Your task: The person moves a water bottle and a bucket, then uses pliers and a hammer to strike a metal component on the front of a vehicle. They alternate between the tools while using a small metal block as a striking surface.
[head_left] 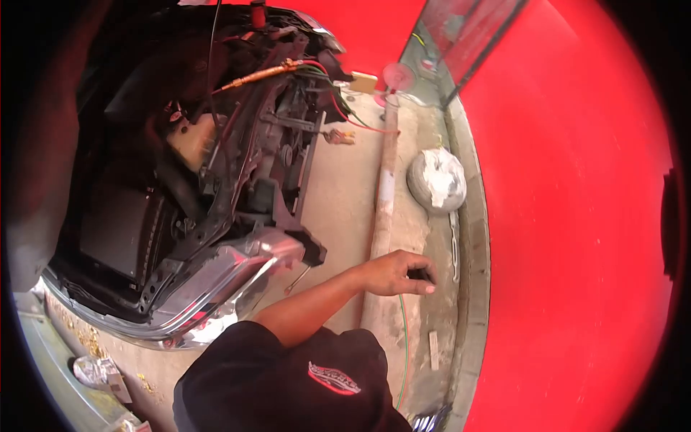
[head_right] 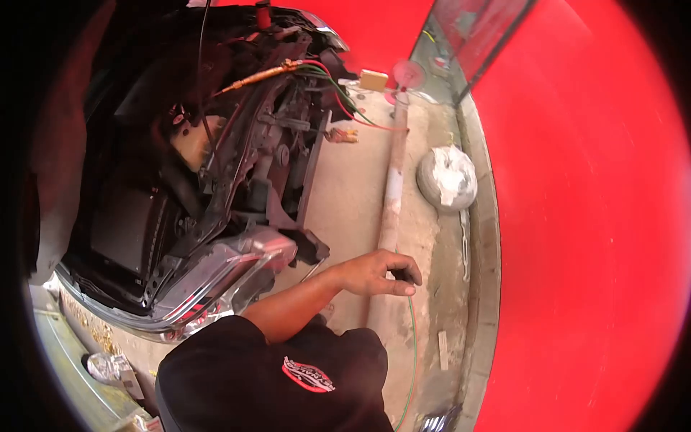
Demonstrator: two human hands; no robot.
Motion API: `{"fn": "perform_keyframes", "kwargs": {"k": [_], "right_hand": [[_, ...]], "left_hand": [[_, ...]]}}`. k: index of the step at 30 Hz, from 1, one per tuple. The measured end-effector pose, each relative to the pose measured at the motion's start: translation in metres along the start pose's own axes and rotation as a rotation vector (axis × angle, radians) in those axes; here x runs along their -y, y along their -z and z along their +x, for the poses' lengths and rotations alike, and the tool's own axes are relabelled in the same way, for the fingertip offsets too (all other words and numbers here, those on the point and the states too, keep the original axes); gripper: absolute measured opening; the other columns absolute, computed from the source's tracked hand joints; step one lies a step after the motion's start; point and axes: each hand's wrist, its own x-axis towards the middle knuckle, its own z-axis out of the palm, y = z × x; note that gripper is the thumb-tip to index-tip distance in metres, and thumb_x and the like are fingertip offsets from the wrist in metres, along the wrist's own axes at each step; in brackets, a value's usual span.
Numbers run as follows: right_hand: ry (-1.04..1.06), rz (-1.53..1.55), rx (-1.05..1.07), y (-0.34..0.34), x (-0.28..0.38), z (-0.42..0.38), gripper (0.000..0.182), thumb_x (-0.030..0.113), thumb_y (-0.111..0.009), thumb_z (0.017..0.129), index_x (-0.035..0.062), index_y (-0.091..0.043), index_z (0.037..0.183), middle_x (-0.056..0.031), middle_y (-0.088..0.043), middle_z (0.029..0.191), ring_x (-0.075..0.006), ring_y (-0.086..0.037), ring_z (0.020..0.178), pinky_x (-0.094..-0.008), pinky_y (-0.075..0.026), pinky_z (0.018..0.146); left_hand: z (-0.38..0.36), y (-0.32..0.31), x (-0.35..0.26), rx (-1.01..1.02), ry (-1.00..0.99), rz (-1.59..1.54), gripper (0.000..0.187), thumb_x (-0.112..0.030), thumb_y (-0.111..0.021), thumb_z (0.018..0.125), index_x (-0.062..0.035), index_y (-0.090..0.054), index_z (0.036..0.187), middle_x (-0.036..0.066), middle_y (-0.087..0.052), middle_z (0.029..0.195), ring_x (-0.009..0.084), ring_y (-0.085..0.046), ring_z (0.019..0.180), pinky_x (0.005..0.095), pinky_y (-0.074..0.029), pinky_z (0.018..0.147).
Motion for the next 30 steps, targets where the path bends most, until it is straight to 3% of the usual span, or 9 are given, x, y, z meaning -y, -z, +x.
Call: {"fn": "perform_keyframes", "kwargs": {"k": [6, 8, 10, 16, 18, 20, 23, 28, 30], "right_hand": [[-0.011, -0.052, 0.163, -0.022, 0.140, 0.082, 0.038, 0.043, -0.045, 0.091, 0.0125, -0.049, 0.068, -0.0035, -0.047, 0.056, -0.0238, -0.050, 0.056, -0.0364, -0.047, 0.063], [-0.002, -0.058, 0.219, -0.031, 0.180, 0.110, 0.037, 0.043, -0.046, 0.091, 0.0123, -0.050, 0.069, -0.0037, -0.047, 0.057, -0.0241, -0.051, 0.057, -0.0366, -0.047, 0.063], [0.008, -0.042, 0.268, -0.038, 0.224, 0.134, 0.037, 0.042, -0.046, 0.091, 0.0121, -0.051, 0.071, -0.0039, -0.048, 0.058, -0.0244, -0.052, 0.059, -0.0367, -0.047, 0.064], [0.019, 0.251, 0.440, -0.063, 0.382, 0.167, 0.035, 0.042, -0.048, 0.090, 0.0114, -0.054, 0.075, -0.0046, -0.050, 0.059, -0.0252, -0.055, 0.062, -0.0372, -0.049, 0.065], [-0.202, 0.287, 0.348, -0.069, 0.415, 0.223, 0.033, 0.044, -0.052, 0.087, 0.0115, -0.057, 0.093, -0.0067, -0.056, 0.072, -0.0286, -0.060, 0.073, -0.0430, -0.051, 0.070], [-0.177, 0.277, 0.399, -0.077, 0.449, 0.256, 0.032, 0.043, -0.054, 0.087, 0.0137, -0.056, 0.098, -0.0081, -0.057, 0.084, -0.0302, -0.059, 0.077, -0.0488, -0.050, 0.069], [-0.152, 0.283, 0.382, -0.098, 0.488, 0.283, 0.032, 0.044, -0.055, 0.086, 0.0149, -0.056, 0.099, -0.0083, -0.057, 0.088, -0.0307, -0.059, 0.079, -0.0515, -0.050, 0.069], [-0.207, 0.251, 0.350, -0.140, 0.508, 0.312, 0.032, 0.043, -0.055, 0.086, 0.0146, -0.056, 0.101, -0.0092, -0.058, 0.089, -0.0324, -0.060, 0.078, -0.0510, -0.050, 0.068], [-0.221, 0.170, 0.393, -0.158, 0.510, 0.319, 0.032, 0.042, -0.055, 0.086, 0.0128, -0.056, 0.100, -0.0091, -0.058, 0.085, -0.0299, -0.060, 0.073, -0.0457, -0.052, 0.067]], "left_hand": [[0.034, 0.066, 0.026, -0.188, 0.094, 0.018, 0.030, -0.025, -0.068, 0.089, 0.0001, -0.061, 0.105, 0.003, -0.062, 0.098, 0.0102, -0.058, 0.090, 0.0284, -0.048, 0.084], [0.041, 0.082, 0.035, -0.261, 0.090, -0.156, 0.028, -0.022, -0.067, 0.089, -0.0007, -0.061, 0.106, 0.002, -0.062, 0.098, 0.0096, -0.057, 0.090, 0.0275, -0.048, 0.083], [0.051, 0.097, 0.038, -0.302, 0.101, -0.138, 0.026, -0.019, -0.067, 0.089, -0.0013, -0.060, 0.108, 0.002, -0.062, 0.096, 0.0085, -0.057, 0.090, 0.0263, -0.048, 0.081], [0.087, 0.123, 0.018, -0.442, 0.135, 0.065, 0.029, -0.021, -0.069, 0.087, -0.0013, -0.061, 0.107, 0.002, -0.062, 0.095, 0.0090, -0.058, 0.088, 0.0258, -0.047, 0.078], [0.093, 0.128, 0.021, -0.549, 0.158, 0.021, 0.027, -0.021, -0.066, 0.089, -0.0013, -0.061, 0.107, 0.002, -0.063, 0.097, 0.0086, -0.056, 0.089, 0.0262, -0.047, 0.080], [0.102, 0.138, 0.033, -0.558, 0.196, 0.012, 0.027, -0.022, -0.067, 0.089, -0.0015, -0.062, 0.106, 0.002, -0.063, 0.096, 0.0092, -0.057, 0.088, 0.0268, -0.047, 0.079], [0.120, 0.159, 0.048, -0.559, 0.273, -0.037, 0.033, -0.023, -0.071, 0.086, 0.0001, -0.061, 0.108, 0.004, -0.061, 0.096, 0.0104, -0.059, 0.089, 0.0269, -0.048, 0.081], [0.178, 0.225, 0.066, -0.522, 0.282, -0.101, 0.033, -0.023, -0.070, 0.087, -0.0001, -0.061, 0.109, 0.003, -0.061, 0.096, 0.0103, -0.058, 0.089, 0.0270, -0.048, 0.081], [0.203, 0.261, 0.071, -0.499, 0.273, -0.081, 0.033, -0.023, -0.069, 0.087, -0.0001, -0.061, 0.109, 0.003, -0.062, 0.096, 0.0101, -0.058, 0.090, 0.0269, -0.048, 0.081]]}}
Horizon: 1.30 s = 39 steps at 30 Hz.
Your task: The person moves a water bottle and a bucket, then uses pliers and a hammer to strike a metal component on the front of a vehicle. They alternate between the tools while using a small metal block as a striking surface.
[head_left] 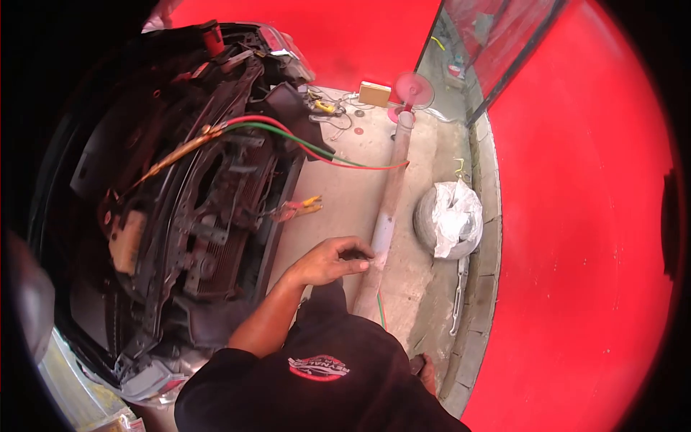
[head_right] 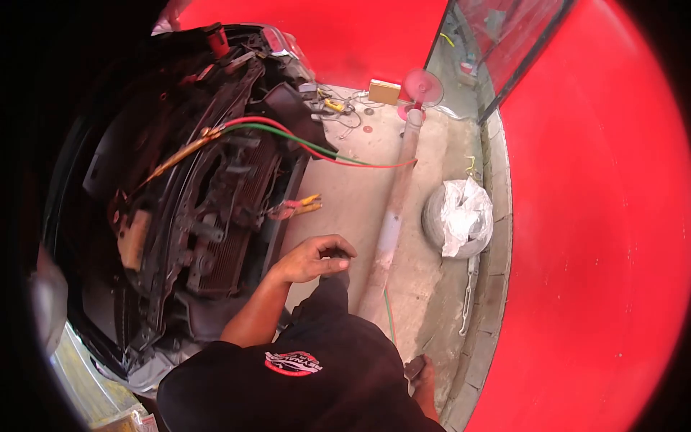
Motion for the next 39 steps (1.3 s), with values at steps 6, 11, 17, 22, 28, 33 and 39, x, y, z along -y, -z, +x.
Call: {"fn": "perform_keyframes", "kwargs": {"k": [6, 11, 17, 22, 28, 33, 39], "right_hand": [[0.130, -0.493, -0.015, -0.055, 0.033, 0.026, 0.031, 0.040, -0.051, 0.088, 0.0098, -0.055, 0.094, -0.0078, -0.057, 0.077, -0.0252, -0.059, 0.066, -0.0394, -0.052, 0.062], [0.061, -0.465, -0.029, -0.101, 0.096, 0.065, 0.031, 0.040, -0.050, 0.089, 0.0095, -0.055, 0.092, -0.0075, -0.056, 0.075, -0.0245, -0.059, 0.065, -0.0388, -0.052, 0.061], [0.037, -0.539, 0.021, -0.159, 0.181, 0.131, 0.031, 0.039, -0.048, 0.089, 0.0090, -0.055, 0.091, -0.0070, -0.056, 0.074, -0.0235, -0.059, 0.063, -0.0382, -0.051, 0.059], [0.068, -0.707, 0.174, -0.186, 0.272, 0.220, 0.031, 0.039, -0.047, 0.090, 0.0087, -0.054, 0.089, -0.0067, -0.056, 0.072, -0.0227, -0.058, 0.062, -0.0377, -0.051, 0.058], [-0.067, -0.359, 0.291, -0.273, 0.433, 0.295, 0.025, 0.035, -0.054, 0.086, 0.0098, -0.055, 0.089, -0.0067, -0.058, 0.075, -0.0231, -0.060, 0.064, -0.0404, -0.053, 0.060], [0.024, -0.345, 0.148, -0.382, 0.547, 0.323, 0.028, 0.034, -0.060, 0.085, 0.0124, -0.055, 0.102, -0.0055, -0.058, 0.082, -0.0258, -0.063, 0.071, -0.0420, -0.055, 0.063], [0.068, -0.282, 0.236, -0.475, 0.611, 0.342, 0.032, 0.036, -0.062, 0.086, 0.0135, -0.056, 0.108, -0.0056, -0.059, 0.084, -0.0267, -0.063, 0.073, -0.0436, -0.056, 0.065]], "left_hand": [[0.121, 0.071, -0.047, 0.066, -0.058, 0.250, 0.036, -0.026, -0.069, 0.087, 0.0003, -0.061, 0.110, 0.006, -0.065, 0.098, 0.0132, -0.059, 0.092, 0.0302, -0.048, 0.085], [0.201, 0.117, -0.079, 0.130, -0.075, 0.230, 0.031, -0.022, -0.069, 0.087, -0.0022, -0.062, 0.109, 0.005, -0.064, 0.099, 0.0127, -0.059, 0.094, 0.0301, -0.046, 0.085], [0.279, 0.144, -0.071, 0.168, -0.071, 0.165, 0.032, -0.023, -0.069, 0.087, -0.0019, -0.062, 0.110, 0.005, -0.064, 0.097, 0.0124, -0.059, 0.093, 0.0292, -0.046, 0.085], [0.333, 0.176, -0.061, 0.127, 0.012, 0.201, 0.034, -0.024, -0.069, 0.087, 0.0000, -0.062, 0.109, 0.006, -0.064, 0.098, 0.0136, -0.060, 0.091, 0.0300, -0.047, 0.085], [0.399, 0.216, -0.097, -0.101, -0.018, 0.215, 0.031, -0.021, -0.068, 0.087, -0.0006, -0.061, 0.110, 0.007, -0.064, 0.100, 0.0131, -0.060, 0.095, 0.0306, -0.047, 0.086], [0.467, 0.241, -0.110, -0.143, -0.068, 0.051, 0.031, -0.021, -0.068, 0.088, -0.0003, -0.061, 0.109, 0.006, -0.065, 0.097, 0.0125, -0.060, 0.093, 0.0301, -0.047, 0.084], [0.551, 0.277, -0.109, -0.024, -0.044, 0.168, 0.039, -0.032, -0.068, 0.088, -0.0002, -0.062, 0.110, 0.007, -0.065, 0.094, 0.0137, -0.059, 0.090, 0.0296, -0.047, 0.084]]}}
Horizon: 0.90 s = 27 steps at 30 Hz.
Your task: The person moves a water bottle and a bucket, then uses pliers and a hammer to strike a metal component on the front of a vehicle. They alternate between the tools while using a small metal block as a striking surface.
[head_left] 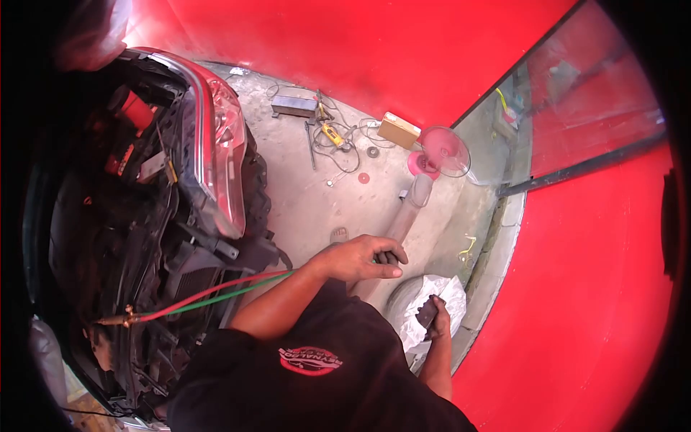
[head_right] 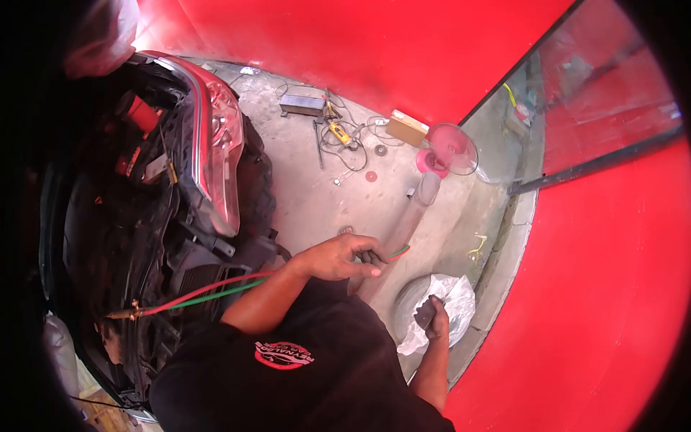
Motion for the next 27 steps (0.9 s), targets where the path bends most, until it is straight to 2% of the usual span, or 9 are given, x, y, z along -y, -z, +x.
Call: {"fn": "perform_keyframes", "kwargs": {"k": [6, 9, 14, 16, 20, 23, 24, 25, 27], "right_hand": [[-0.074, -0.014, -0.063, -0.002, 0.038, 0.039, 0.028, 0.037, -0.059, 0.085, 0.0131, -0.055, 0.099, -0.0055, -0.058, 0.080, -0.0263, -0.061, 0.070, -0.0430, -0.053, 0.062], [-0.115, 0.009, -0.133, 0.027, 0.044, 0.050, 0.031, 0.041, -0.058, 0.084, 0.0134, -0.055, 0.098, -0.0053, -0.054, 0.077, -0.0268, -0.060, 0.070, -0.0441, -0.053, 0.062], [-0.095, -0.125, -0.214, 0.035, 0.053, 0.053, 0.026, 0.036, -0.056, 0.083, 0.0120, -0.050, 0.074, -0.0067, -0.052, 0.065, -0.0250, -0.053, 0.052, -0.0425, -0.048, 0.050], [-0.124, -0.196, -0.038, 0.029, 0.059, 0.055, 0.030, 0.034, -0.055, 0.085, 0.0121, -0.049, 0.066, -0.0058, -0.047, 0.055, -0.0225, -0.049, 0.043, -0.0379, -0.045, 0.043], [-0.012, -0.396, -0.105, -0.010, 0.087, 0.085, 0.032, 0.034, -0.051, 0.089, 0.0147, -0.049, 0.063, -0.0015, -0.045, 0.050, -0.0184, -0.043, 0.035, -0.0307, -0.038, 0.036], [-0.175, -0.390, -0.073, -0.049, 0.138, 0.141, 0.031, 0.034, -0.052, 0.088, 0.0152, -0.050, 0.064, -0.0016, -0.046, 0.051, -0.0185, -0.047, 0.039, -0.0321, -0.040, 0.039], [-0.226, -0.348, -0.107, -0.062, 0.156, 0.162, 0.022, 0.034, -0.054, 0.087, 0.0132, -0.052, 0.080, -0.0050, -0.051, 0.063, -0.0220, -0.053, 0.049, -0.0363, -0.046, 0.047], [-0.272, -0.305, -0.139, -0.077, 0.175, 0.186, 0.026, 0.035, -0.055, 0.086, 0.0111, -0.055, 0.097, -0.0084, -0.057, 0.075, -0.0255, -0.059, 0.060, -0.0405, -0.052, 0.054], [-0.249, -0.348, -0.090, -0.112, 0.216, 0.237, 0.027, 0.035, -0.058, 0.082, 0.0137, -0.055, 0.098, -0.0077, -0.057, 0.078, -0.0273, -0.061, 0.068, -0.0450, -0.053, 0.061]], "left_hand": [[0.064, 0.071, 0.013, -0.033, 0.002, -0.050, 0.038, -0.030, -0.068, 0.088, 0.0004, -0.061, 0.109, 0.007, -0.064, 0.095, 0.0137, -0.060, 0.090, 0.0300, -0.048, 0.082], [0.074, 0.106, 0.010, -0.079, 0.032, -0.358, 0.031, -0.020, -0.065, 0.090, 0.0002, -0.058, 0.112, 0.004, -0.063, 0.099, 0.0109, -0.057, 0.093, 0.0279, -0.045, 0.084], [0.079, 0.167, -0.002, -0.207, 0.018, -0.365, 0.028, -0.016, -0.064, 0.091, 0.0007, -0.057, 0.113, 0.003, -0.061, 0.093, 0.0088, -0.057, 0.088, 0.0263, -0.046, 0.080], [0.077, 0.185, -0.001, -0.305, 0.008, -0.369, 0.029, -0.017, -0.065, 0.090, 0.0000, -0.058, 0.112, 0.003, -0.061, 0.092, 0.0101, -0.058, 0.088, 0.0270, -0.047, 0.080], [0.075, 0.216, -0.004, -0.479, 0.044, -0.381, 0.028, -0.017, -0.066, 0.089, -0.0002, -0.059, 0.110, 0.004, -0.062, 0.092, 0.0110, -0.059, 0.089, 0.0270, -0.047, 0.080], [0.075, 0.238, -0.001, -0.616, 0.043, -0.359, 0.028, -0.016, -0.066, 0.088, -0.0001, -0.059, 0.110, 0.004, -0.062, 0.091, 0.0114, -0.059, 0.089, 0.0270, -0.047, 0.081], [0.076, 0.244, 0.002, -0.645, 0.089, -0.349, 0.028, -0.016, -0.066, 0.089, -0.0001, -0.059, 0.110, 0.004, -0.062, 0.091, 0.0115, -0.059, 0.088, 0.0272, -0.047, 0.081], [0.080, 0.252, 0.005, -0.674, 0.131, -0.335, 0.028, -0.017, -0.066, 0.089, -0.0001, -0.059, 0.110, 0.004, -0.062, 0.091, 0.0116, -0.060, 0.088, 0.0273, -0.048, 0.082], [0.097, 0.267, 0.017, -0.713, 0.132, -0.380, 0.028, -0.018, -0.066, 0.089, -0.0008, -0.060, 0.111, 0.004, -0.062, 0.091, 0.0104, -0.059, 0.087, 0.0260, -0.047, 0.079]]}}
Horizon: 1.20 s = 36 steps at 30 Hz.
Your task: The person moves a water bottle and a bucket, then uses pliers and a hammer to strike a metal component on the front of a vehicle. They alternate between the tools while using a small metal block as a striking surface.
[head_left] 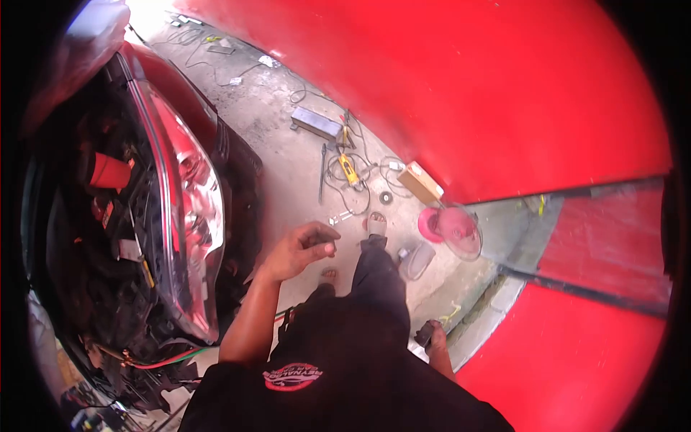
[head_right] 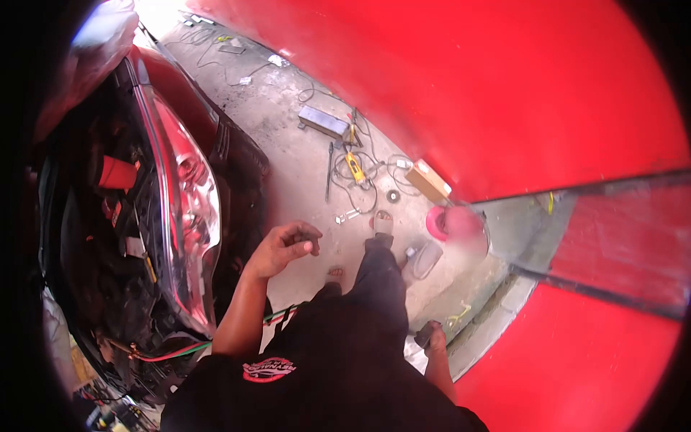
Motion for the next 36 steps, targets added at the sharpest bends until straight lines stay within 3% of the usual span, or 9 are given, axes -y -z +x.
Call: {"fn": "perform_keyframes", "kwargs": {"k": [8, 13, 17, 22, 23, 26, 29, 32, 36], "right_hand": [[-0.113, -0.002, 0.280, -0.192, 0.202, 0.185, 0.030, 0.033, -0.059, 0.088, 0.0120, -0.058, 0.109, -0.0060, -0.060, 0.082, -0.0240, -0.063, 0.072, -0.0419, -0.054, 0.063], [-0.141, 0.129, 0.316, -0.298, 0.174, 0.304, 0.020, 0.027, -0.057, 0.090, 0.0125, -0.060, 0.104, -0.0038, -0.062, 0.080, -0.0191, -0.062, 0.068, -0.0335, -0.053, 0.061], [-0.354, 0.136, 0.423, -0.357, 0.150, 0.334, 0.024, 0.024, -0.057, 0.089, 0.0102, -0.057, 0.109, -0.0037, -0.062, 0.083, -0.0189, -0.063, 0.071, -0.0332, -0.053, 0.064], [-0.632, 0.169, 0.371, -0.367, 0.108, 0.375, 0.036, 0.021, -0.059, 0.087, 0.0056, -0.055, 0.119, -0.0063, -0.060, 0.089, -0.0207, -0.063, 0.077, -0.0350, -0.053, 0.068], [-0.579, 0.029, 0.361, -0.366, 0.101, 0.385, 0.037, 0.020, -0.059, 0.086, 0.0051, -0.055, 0.119, -0.0073, -0.059, 0.090, -0.0213, -0.063, 0.077, -0.0352, -0.053, 0.068], [-0.472, -0.278, 0.359, -0.376, 0.131, 0.396, 0.038, 0.017, -0.058, 0.084, 0.0035, -0.054, 0.119, -0.0096, -0.060, 0.091, -0.0241, -0.064, 0.079, -0.0368, -0.054, 0.069], [-0.599, 0.318, 0.272, -0.393, 0.155, 0.395, 0.045, 0.011, -0.061, 0.082, -0.0013, -0.051, 0.124, -0.0113, -0.063, 0.091, -0.0238, -0.066, 0.082, -0.0406, -0.057, 0.072], [-0.648, 0.194, 0.343, -0.377, 0.132, 0.400, 0.041, 0.012, -0.062, 0.082, 0.0003, -0.054, 0.121, -0.0106, -0.063, 0.094, -0.0227, -0.065, 0.085, -0.0373, -0.055, 0.076], [-0.576, 0.038, 0.253, -0.383, 0.110, 0.394, 0.038, 0.016, -0.065, 0.082, 0.0028, -0.060, 0.117, -0.0060, -0.062, 0.095, -0.0168, -0.062, 0.091, -0.0286, -0.049, 0.078]], "left_hand": [[0.223, 0.027, 0.116, -0.265, 0.337, -0.093, 0.029, -0.024, -0.066, 0.090, -0.0008, -0.061, 0.108, 0.004, -0.063, 0.090, 0.0115, -0.059, 0.084, 0.0278, -0.049, 0.075], [0.383, 0.076, 0.258, -0.326, 0.621, 0.386, 0.039, -0.030, -0.066, 0.087, 0.0005, -0.060, 0.109, 0.009, -0.063, 0.087, 0.0157, -0.060, 0.081, 0.0297, -0.049, 0.076], [0.508, 0.154, 0.398, -0.457, 0.475, 0.735, 0.047, -0.031, -0.066, 0.081, 0.0006, -0.059, 0.115, 0.025, -0.064, 0.104, 0.0373, -0.063, 0.097, 0.0412, -0.049, 0.087], [0.655, 0.239, 0.504, -0.496, 0.432, 1.079, 0.047, -0.021, -0.058, 0.080, -0.0072, -0.051, 0.124, 0.027, -0.058, 0.115, 0.0424, -0.056, 0.107, 0.0493, -0.047, 0.089], [0.679, 0.289, 0.594, -0.447, 0.253, 1.276, 0.046, -0.023, -0.058, 0.079, -0.0085, -0.052, 0.123, 0.028, -0.056, 0.117, 0.0435, -0.056, 0.105, 0.0495, -0.048, 0.088], [0.729, 0.279, 0.559, -0.639, 0.337, 1.372, 0.043, -0.022, -0.060, 0.079, -0.0128, -0.056, 0.121, 0.022, -0.057, 0.114, 0.0377, -0.050, 0.116, 0.0491, -0.041, 0.096], [0.741, 0.293, 0.597, -0.668, 0.462, 1.440, 0.036, -0.025, -0.060, 0.080, -0.0137, -0.060, 0.115, 0.016, -0.059, 0.111, 0.0344, -0.048, 0.118, 0.0529, -0.037, 0.095], [0.743, 0.287, 0.587, -0.633, 0.470, 1.583, 0.036, -0.019, -0.053, 0.085, -0.0208, -0.056, 0.121, 0.016, -0.058, 0.114, 0.0360, -0.046, 0.121, 0.0568, -0.036, 0.098], [0.712, 0.270, 0.556, -0.670, 0.190, 1.392, 0.037, -0.028, -0.063, 0.084, -0.0205, -0.057, 0.120, 0.018, -0.059, 0.111, 0.0386, -0.050, 0.115, 0.0568, -0.040, 0.093]]}}
